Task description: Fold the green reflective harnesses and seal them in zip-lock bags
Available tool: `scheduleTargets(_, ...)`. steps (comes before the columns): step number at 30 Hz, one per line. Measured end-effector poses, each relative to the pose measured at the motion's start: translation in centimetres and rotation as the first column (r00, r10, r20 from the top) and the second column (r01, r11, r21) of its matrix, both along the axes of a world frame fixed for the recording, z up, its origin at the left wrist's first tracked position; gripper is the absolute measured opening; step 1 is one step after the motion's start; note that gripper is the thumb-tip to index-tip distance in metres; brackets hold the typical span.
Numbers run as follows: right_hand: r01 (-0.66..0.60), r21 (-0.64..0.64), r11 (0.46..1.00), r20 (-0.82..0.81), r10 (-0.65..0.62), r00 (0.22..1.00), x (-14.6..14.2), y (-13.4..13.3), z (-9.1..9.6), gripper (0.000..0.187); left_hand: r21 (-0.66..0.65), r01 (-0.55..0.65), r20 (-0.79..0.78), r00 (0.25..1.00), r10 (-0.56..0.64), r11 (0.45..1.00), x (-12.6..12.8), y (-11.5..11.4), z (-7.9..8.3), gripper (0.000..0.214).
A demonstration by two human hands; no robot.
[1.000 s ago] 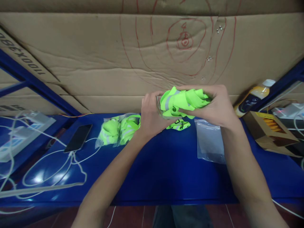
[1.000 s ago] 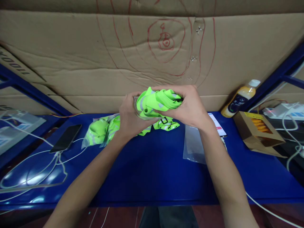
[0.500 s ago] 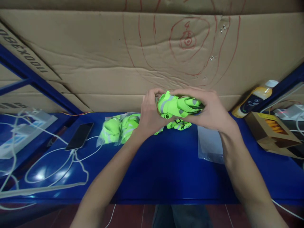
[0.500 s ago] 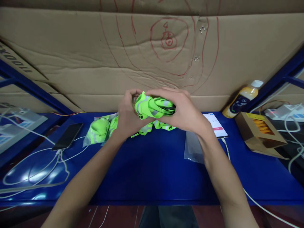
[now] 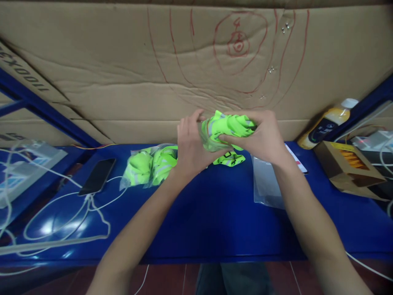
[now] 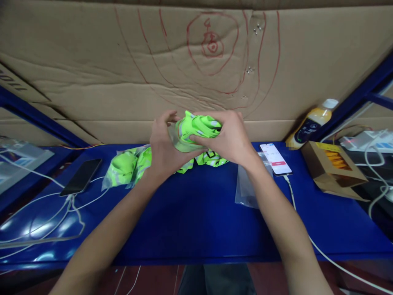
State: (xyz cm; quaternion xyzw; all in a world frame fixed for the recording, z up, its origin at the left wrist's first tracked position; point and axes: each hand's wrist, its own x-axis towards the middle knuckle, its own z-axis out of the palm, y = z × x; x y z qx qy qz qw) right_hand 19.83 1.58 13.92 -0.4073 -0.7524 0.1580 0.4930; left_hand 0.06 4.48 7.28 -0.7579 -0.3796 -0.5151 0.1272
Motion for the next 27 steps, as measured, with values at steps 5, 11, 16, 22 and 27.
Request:
scheduleTargets(5,0.043,-0.066,0.997,-0.158,-0.053,0.986,-0.4,0.4,0.1,0.031,-0.030,-0.043,-0.077,0.996,0.040,0.999,0.8,0.0,-0.7,0.105)
scheduleTargets(11,0.158,-0.017,0.987,-0.166,-0.159,0.973,-2.6,0.3,-1.3,0.034,-0.031,-0.108,-0.051,0.993,0.106,0.994,0.2,0.2,-0.4,0.072)
scheduleTargets(16,0.131,0.087,0.988,-0.035,-0.129,0.991,-2.5,0.7,-2.2,0.029,-0.036,-0.062,-0.154,0.986,0.056,0.997,-0.2,0.0,0.1,0.066)
scheduleTargets(22,0.104,0.025,0.994,0.050,-0.105,0.993,-2.4,0.6,-2.2,0.023,-0.089,-0.026,-0.158,0.987,0.011,0.996,0.3,-0.7,0.0,0.071)
scheduleTargets(27,-0.217,-0.117,0.969,0.037,0.222,0.974,-1.0,0.8,-1.6,0.036,-0.101,-0.003,-0.126,0.992,-0.010,0.995,-0.3,0.0,-0.1,0.076)
